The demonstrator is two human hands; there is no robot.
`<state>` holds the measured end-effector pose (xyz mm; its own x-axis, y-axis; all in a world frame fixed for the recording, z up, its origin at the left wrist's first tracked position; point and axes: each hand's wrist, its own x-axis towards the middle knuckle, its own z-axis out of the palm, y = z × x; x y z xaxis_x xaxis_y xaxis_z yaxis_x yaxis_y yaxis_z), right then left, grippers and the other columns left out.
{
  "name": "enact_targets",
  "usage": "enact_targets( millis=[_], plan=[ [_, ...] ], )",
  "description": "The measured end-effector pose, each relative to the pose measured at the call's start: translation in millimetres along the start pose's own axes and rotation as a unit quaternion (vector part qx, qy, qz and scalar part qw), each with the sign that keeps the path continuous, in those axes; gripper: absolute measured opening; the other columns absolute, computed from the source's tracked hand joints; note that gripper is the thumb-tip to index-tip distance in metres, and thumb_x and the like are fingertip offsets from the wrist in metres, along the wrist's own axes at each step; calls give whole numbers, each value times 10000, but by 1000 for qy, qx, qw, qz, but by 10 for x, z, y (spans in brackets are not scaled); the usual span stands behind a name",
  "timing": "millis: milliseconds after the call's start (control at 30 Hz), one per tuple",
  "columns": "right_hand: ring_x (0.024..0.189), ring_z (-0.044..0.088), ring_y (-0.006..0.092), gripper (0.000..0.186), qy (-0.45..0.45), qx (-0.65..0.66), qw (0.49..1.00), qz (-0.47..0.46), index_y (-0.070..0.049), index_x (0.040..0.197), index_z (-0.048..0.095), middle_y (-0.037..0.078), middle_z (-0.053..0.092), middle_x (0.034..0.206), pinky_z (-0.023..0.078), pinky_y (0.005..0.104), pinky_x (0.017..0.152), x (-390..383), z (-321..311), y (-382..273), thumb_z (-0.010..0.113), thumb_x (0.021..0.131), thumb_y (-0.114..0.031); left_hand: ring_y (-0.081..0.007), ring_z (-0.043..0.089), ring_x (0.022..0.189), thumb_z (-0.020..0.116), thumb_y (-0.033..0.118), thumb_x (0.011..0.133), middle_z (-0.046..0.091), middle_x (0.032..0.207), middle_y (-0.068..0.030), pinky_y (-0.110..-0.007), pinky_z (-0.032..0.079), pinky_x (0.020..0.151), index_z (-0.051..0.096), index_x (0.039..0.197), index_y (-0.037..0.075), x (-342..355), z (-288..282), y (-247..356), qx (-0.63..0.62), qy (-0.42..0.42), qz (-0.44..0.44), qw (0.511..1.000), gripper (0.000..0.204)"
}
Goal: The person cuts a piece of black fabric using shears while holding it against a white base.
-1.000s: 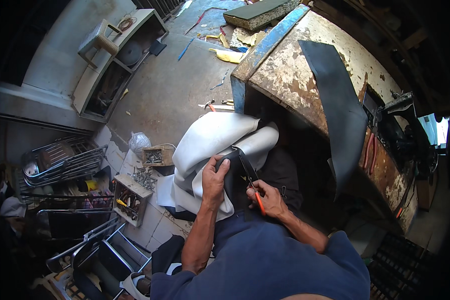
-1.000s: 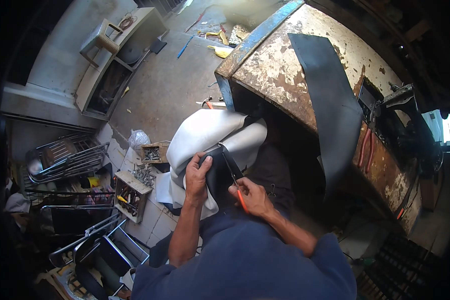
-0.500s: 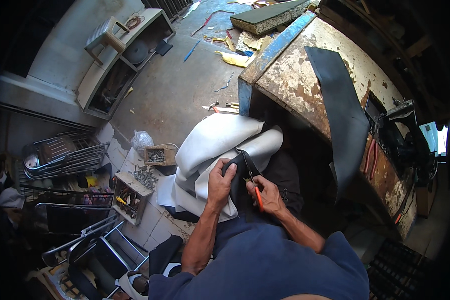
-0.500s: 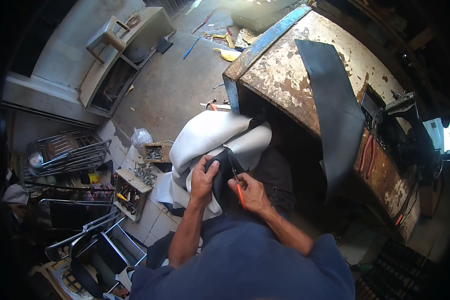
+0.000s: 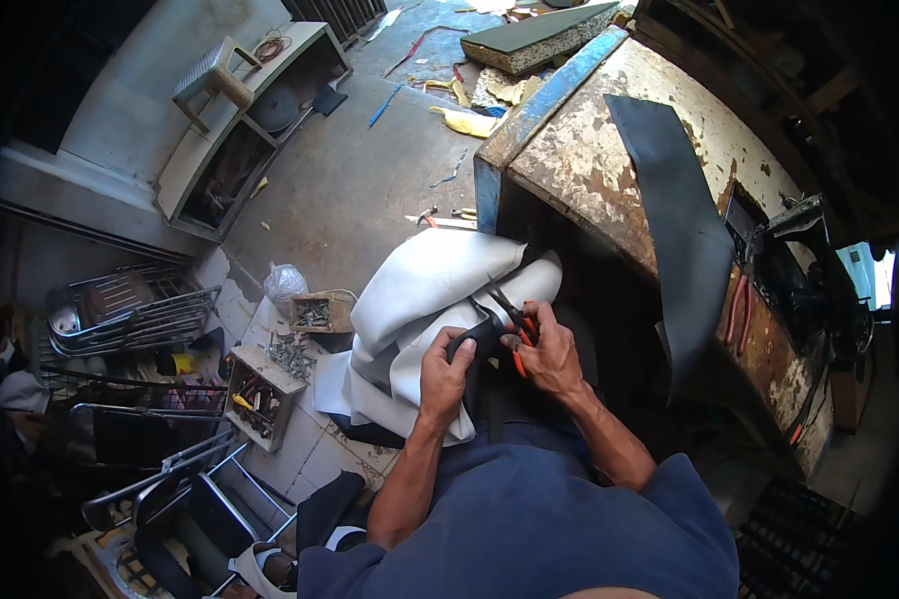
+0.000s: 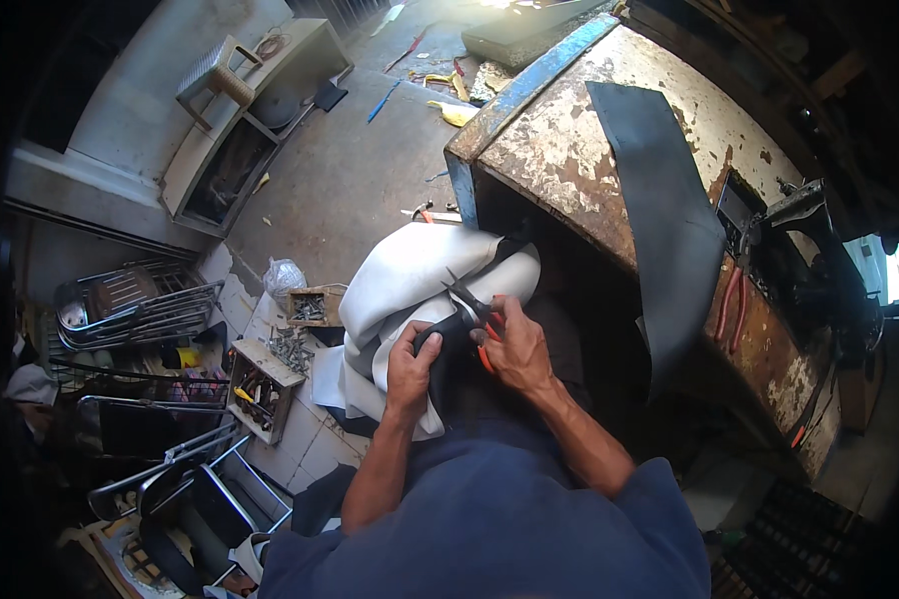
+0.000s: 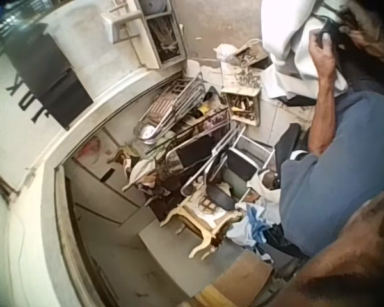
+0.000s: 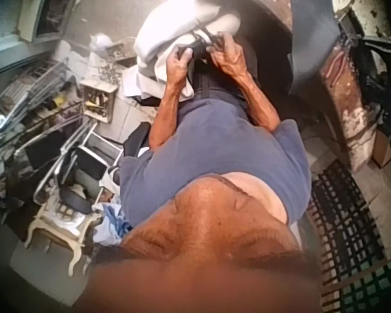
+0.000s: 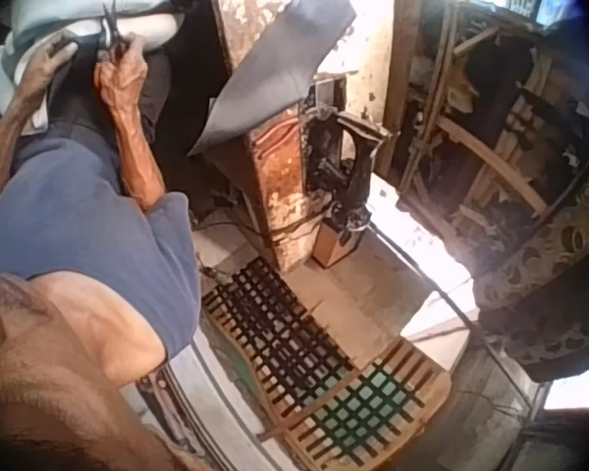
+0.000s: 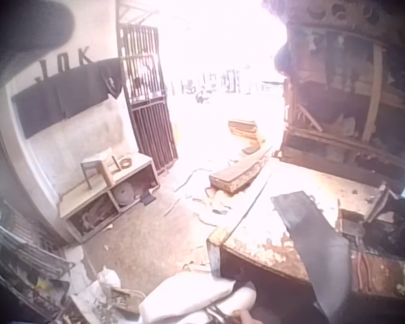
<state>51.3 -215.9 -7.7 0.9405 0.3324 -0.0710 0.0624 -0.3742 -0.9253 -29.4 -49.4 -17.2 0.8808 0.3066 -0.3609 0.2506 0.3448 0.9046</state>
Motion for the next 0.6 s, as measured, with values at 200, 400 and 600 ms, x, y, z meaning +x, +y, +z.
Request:
enact_targets(
  millis=[200, 400, 600],
  plan=[
    [770, 640, 135, 217, 94, -41, 993, 55, -29, 1020, 506, 79, 667, 862, 527, 313, 738, 297, -652, 228, 682, 911, -94, -80, 552, 836, 616, 140, 1007, 631, 912, -5, -248, 459, 788, 620, 1014, 23, 55, -666, 100, 63, 156, 67, 984, 118],
    [952, 669, 208, 686, -75, -18, 996, 38, -42, 1166, 472, 112, 695, 1074, 534, 360, 850, 122, -284, -198, 927, 747, -339, -81, 474, 804, 592, 104, 988, 538, 867, 31, -235, 410, 753, 615, 1058, 23, 40, -423, 356, 143, 41, 60, 987, 110],
    [955, 693, 425, 569, -128, 42, 990, 41, 13, 1222, 472, 245, 692, 987, 524, 455, 851, -190, 270, -42, 818, 852, -247, -143, 613, 985, 575, 158, 946, 677, 1034, -72, -300, 461, 941, 655, 1081, -15, -124, -536, 301, 109, -133, -11, 985, 233]
  ],
)
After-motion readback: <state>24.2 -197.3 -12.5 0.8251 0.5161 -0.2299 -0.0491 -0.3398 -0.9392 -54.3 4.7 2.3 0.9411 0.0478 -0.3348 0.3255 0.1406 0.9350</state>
